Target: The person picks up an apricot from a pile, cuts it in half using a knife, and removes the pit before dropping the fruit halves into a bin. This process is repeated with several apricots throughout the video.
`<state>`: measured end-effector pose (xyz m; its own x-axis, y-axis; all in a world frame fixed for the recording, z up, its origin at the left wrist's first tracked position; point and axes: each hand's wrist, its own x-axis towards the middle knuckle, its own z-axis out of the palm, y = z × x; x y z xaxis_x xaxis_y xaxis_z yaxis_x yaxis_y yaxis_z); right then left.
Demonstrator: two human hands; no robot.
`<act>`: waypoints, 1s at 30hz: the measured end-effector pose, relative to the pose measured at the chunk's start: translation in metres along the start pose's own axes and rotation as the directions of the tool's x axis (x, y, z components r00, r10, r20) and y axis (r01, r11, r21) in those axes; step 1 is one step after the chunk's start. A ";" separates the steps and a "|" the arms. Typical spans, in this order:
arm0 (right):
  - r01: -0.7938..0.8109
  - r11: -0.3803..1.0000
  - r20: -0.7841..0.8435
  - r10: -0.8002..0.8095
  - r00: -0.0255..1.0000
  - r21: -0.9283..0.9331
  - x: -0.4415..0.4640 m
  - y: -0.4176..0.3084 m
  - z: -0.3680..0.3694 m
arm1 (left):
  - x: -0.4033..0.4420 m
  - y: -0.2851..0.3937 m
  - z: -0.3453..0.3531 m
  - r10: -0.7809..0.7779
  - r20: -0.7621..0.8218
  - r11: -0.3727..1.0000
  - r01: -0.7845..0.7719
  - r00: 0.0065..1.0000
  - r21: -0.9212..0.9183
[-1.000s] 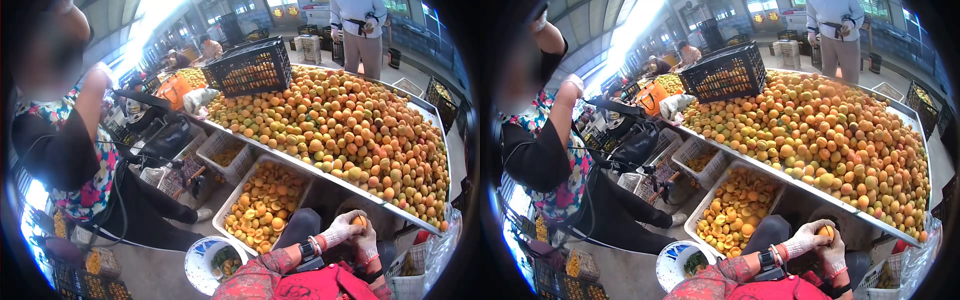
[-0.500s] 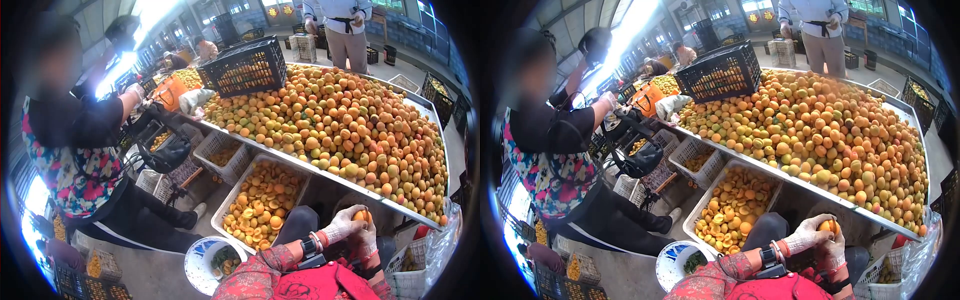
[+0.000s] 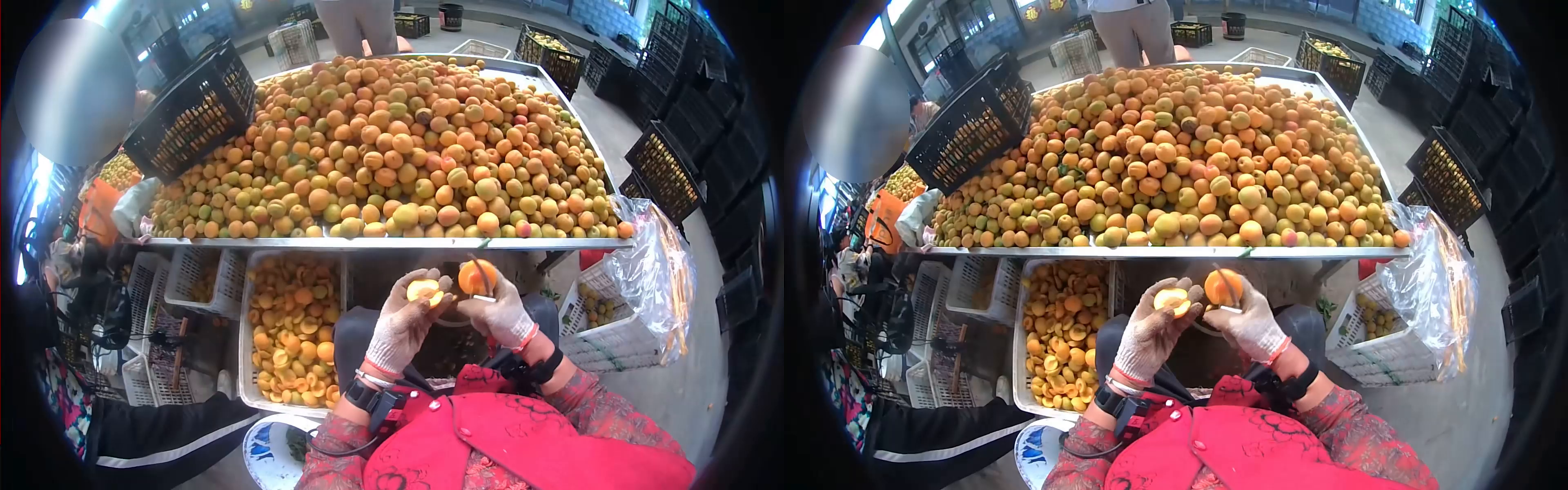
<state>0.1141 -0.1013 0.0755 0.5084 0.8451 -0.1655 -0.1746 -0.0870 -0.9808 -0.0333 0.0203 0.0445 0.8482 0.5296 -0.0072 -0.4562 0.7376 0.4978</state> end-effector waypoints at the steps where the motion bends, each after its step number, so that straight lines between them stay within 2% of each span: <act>1: 0.084 0.988 -0.019 -0.087 0.996 -0.126 -0.002 0.002 0.005 | 0.001 -0.001 -0.004 0.003 -0.003 1.000 -0.003 1.000 -0.028; 2: 0.243 0.932 0.036 -0.243 0.969 -0.270 0.001 0.013 0.006 | 0.001 -0.003 -0.008 0.003 -0.006 0.998 -0.003 1.000 -0.057; 3: 0.309 0.887 0.067 -0.305 0.950 -0.343 0.000 0.016 0.011 | 0.001 -0.004 -0.011 0.003 -0.009 0.996 -0.004 1.000 -0.084; 5: 0.379 0.841 0.180 -0.334 0.925 -0.387 -0.002 0.013 0.022 | 0.000 -0.005 -0.018 -0.005 -0.012 0.992 0.003 1.000 -0.124; 7: 0.572 0.634 0.293 -0.497 0.817 -0.521 0.003 0.026 0.028 | -0.003 -0.009 -0.019 -0.015 -0.036 0.984 0.008 0.999 -0.176; 9: 0.501 0.565 0.365 -0.344 0.865 -0.656 0.000 0.027 0.028 | -0.006 -0.013 -0.014 -0.029 -0.076 0.971 0.010 0.997 -0.237; 12: 0.517 0.470 0.433 -0.282 0.856 -0.715 -0.001 0.027 0.026 | -0.006 -0.021 -0.029 -0.092 -0.137 0.919 0.031 0.986 -0.394; 13: 0.503 0.506 0.426 -0.269 0.864 -0.701 -0.002 0.027 0.026 | -0.007 -0.022 -0.031 -0.111 -0.145 0.898 0.036 0.983 -0.439; 15: 0.475 0.573 0.413 -0.246 0.877 -0.668 -0.002 0.025 0.025 | -0.008 -0.026 -0.035 -0.108 -0.179 0.906 0.023 0.978 -0.422; 17: 0.555 0.730 0.368 -0.427 0.826 -0.399 0.006 0.026 0.028 | -0.006 -0.030 -0.044 -0.084 -0.186 0.937 0.014 0.979 -0.350; 20: 0.302 0.936 0.091 -0.290 0.953 -0.181 0.006 -0.017 0.018 | -0.009 -0.018 -0.026 -0.095 -0.232 0.973 0.041 0.968 -0.227; 21: 0.013 0.998 -0.030 -0.012 0.999 0.063 0.005 -0.029 0.016 | -0.011 -0.015 -0.019 -0.108 -0.223 0.981 0.068 0.969 -0.180; 23: 0.189 0.934 -0.158 -0.146 0.977 0.302 0.017 -0.041 0.017 | -0.015 -0.010 -0.011 -0.137 -0.206 0.989 0.122 0.969 -0.083; 25: 0.415 0.795 -0.153 -0.390 0.908 0.442 0.028 -0.047 0.020 | -0.019 -0.010 -0.004 -0.156 -0.181 0.988 0.154 0.971 -0.026; 28: 0.499 0.772 -0.208 -0.454 0.867 0.395 0.026 -0.047 0.030 | -0.024 -0.012 -0.003 -0.183 -0.150 0.979 0.194 0.972 0.068; 30: 0.498 0.801 -0.167 -0.469 0.867 0.333 0.017 -0.043 0.035 | -0.026 -0.014 -0.002 -0.204 -0.145 0.969 0.220 0.968 0.109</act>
<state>0.1011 -0.0643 0.1188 0.6639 0.6854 0.2992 -0.1674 0.5261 -0.8338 -0.0492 -0.0029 0.0364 0.8754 0.4230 -0.2341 -0.2260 0.7861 0.5753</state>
